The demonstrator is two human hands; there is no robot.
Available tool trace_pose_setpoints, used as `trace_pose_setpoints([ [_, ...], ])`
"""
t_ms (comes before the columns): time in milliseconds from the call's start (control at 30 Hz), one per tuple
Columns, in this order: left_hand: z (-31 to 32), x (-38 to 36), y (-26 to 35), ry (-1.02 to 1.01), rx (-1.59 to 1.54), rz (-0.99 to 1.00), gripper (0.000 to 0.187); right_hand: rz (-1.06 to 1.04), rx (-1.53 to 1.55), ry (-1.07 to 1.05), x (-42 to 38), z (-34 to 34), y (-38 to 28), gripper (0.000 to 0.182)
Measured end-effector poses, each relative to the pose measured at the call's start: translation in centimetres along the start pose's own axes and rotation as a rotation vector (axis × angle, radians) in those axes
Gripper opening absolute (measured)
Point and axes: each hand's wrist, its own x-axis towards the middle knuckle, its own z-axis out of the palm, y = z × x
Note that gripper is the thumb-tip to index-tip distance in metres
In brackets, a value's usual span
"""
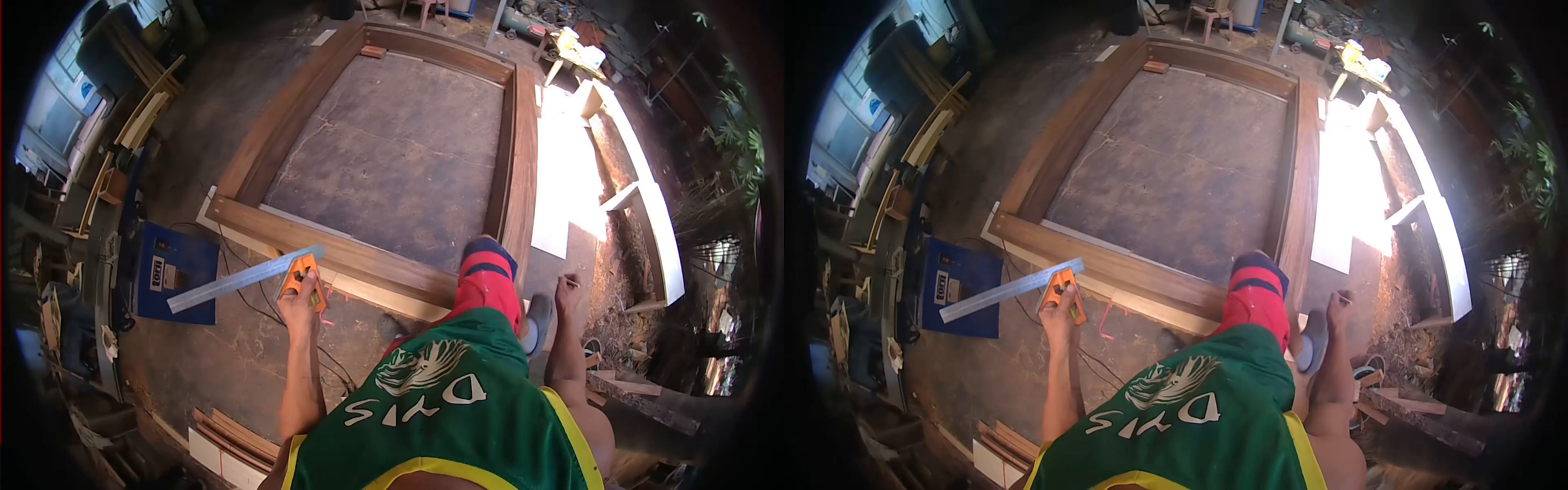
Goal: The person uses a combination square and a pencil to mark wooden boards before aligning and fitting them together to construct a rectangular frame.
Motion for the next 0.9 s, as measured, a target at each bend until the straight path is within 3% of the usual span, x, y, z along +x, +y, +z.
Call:
trace_pose_setpoints([
  [100, 3.5, 3.0, 0.7, -0.029, -0.162, -0.075, 0.020, 0.017, -0.160, -0.045, -0.6, 0.6, 4.8, 0.028],
  [167, 5.7, 4.8, 0.5, -0.037, -0.240, -0.068, 0.018, 0.213, -0.358, -0.114, -1.0, 2.1, 4.9, 0.037],
  [267, 8.8, 7.5, 0.5, -0.120, -0.401, -0.136, 0.020, 0.036, -0.405, -0.125, -1.2, 8.4, 4.7, 0.041],
  [333, 10.6, 10.0, -0.6, -0.085, -0.393, -0.178, 0.022, 0.157, -0.418, -0.434, 0.9, 13.1, -0.8, 0.045],
  [367, 12.0, 11.7, -1.1, -0.066, -0.392, -0.210, 0.023, 0.023, -0.428, -0.424, 2.5, 17.9, 0.3, 0.043],
  [433, 15.9, 14.7, -1.7, 0.019, -0.408, -0.128, 0.026, -0.183, -0.064, -0.561, 6.7, 26.9, -2.8, 0.031],
  [467, 17.8, 17.0, -2.4, 0.051, -0.394, -0.114, 0.027, -0.326, -0.160, -0.601, 9.8, 32.3, -4.0, 0.031],
  [500, 19.7, 19.1, -3.1, 0.083, -0.372, -0.112, 0.028, -0.210, -0.346, -0.834, 11.7, 33.0, -16.0, 0.028],
  [600, 27.2, 25.2, -3.0, 0.170, -0.345, -0.127, 0.029, -0.583, -0.119, -0.967, 19.7, 45.9, -23.4, 0.029],
  [700, 33.4, 28.7, -1.3, 0.199, -0.299, -0.140, 0.027, -0.530, 0.322, -1.055, 22.9, 48.7, -36.3, 0.023],
  [833, 39.6, 32.4, 0.0, 0.192, -0.264, -0.051, 0.021, -0.396, 0.506, -1.181, 25.1, 49.8, -42.4, 0.017],
  [900, 42.4, 34.2, 0.1, 0.170, -0.306, -0.021, 0.016, -0.303, 0.357, -1.268, 26.4, 49.5, -42.2, 0.020],
])
